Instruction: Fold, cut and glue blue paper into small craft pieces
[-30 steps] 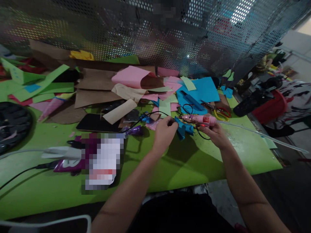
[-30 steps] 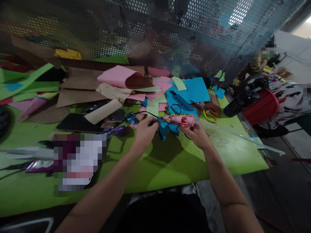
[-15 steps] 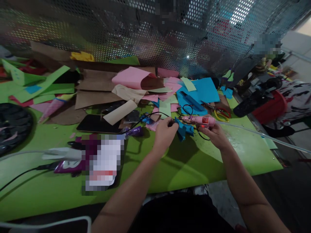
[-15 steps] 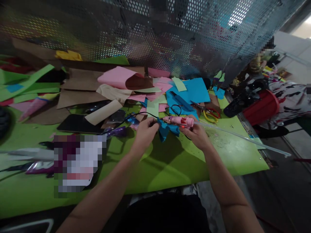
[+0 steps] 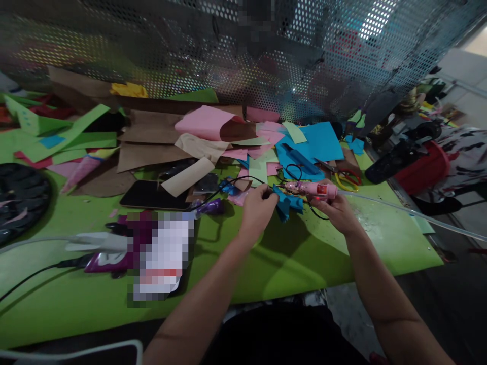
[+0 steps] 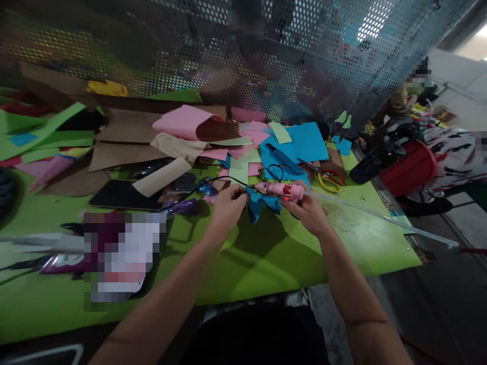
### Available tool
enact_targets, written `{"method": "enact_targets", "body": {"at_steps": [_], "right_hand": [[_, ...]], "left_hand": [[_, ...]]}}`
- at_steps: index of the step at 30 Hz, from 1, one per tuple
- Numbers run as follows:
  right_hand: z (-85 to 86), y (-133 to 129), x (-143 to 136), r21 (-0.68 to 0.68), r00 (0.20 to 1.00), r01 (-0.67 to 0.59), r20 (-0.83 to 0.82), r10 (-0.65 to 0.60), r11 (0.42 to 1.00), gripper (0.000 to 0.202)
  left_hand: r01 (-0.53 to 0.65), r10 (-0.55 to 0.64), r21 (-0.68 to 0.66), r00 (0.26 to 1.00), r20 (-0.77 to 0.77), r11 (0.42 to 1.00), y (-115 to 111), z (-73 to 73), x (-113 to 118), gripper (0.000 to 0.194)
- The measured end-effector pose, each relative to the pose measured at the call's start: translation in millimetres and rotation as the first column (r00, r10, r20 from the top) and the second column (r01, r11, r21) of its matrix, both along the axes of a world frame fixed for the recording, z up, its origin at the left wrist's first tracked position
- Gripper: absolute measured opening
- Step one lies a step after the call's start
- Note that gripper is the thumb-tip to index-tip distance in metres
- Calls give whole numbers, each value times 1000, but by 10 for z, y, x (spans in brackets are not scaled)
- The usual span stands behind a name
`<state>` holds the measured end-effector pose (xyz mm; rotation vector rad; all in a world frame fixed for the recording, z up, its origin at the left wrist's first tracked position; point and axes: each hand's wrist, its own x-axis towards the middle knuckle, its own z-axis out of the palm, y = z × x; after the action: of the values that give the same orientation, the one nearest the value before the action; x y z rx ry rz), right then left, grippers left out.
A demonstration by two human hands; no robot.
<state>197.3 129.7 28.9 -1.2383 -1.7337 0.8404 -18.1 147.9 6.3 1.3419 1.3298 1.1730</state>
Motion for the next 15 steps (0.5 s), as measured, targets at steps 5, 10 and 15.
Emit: {"method": "enact_targets", "body": {"at_steps": [5, 10, 15], "right_hand": [[-6, -3, -2, -6, 1000, 11, 29, -10, 1000, 27], [-11, -4, 1, 13, 998, 29, 51, -29, 1000, 27], [25, -13, -25, 39, 997, 37, 60, -40, 999, 29]], "left_hand": [[7, -8, -12, 999, -34, 1000, -11, 4, -2, 16], [6, -6, -1, 999, -36, 1000, -9, 8, 6, 15], [7, -8, -27, 998, -54, 1000, -5, 9, 14, 15]]}}
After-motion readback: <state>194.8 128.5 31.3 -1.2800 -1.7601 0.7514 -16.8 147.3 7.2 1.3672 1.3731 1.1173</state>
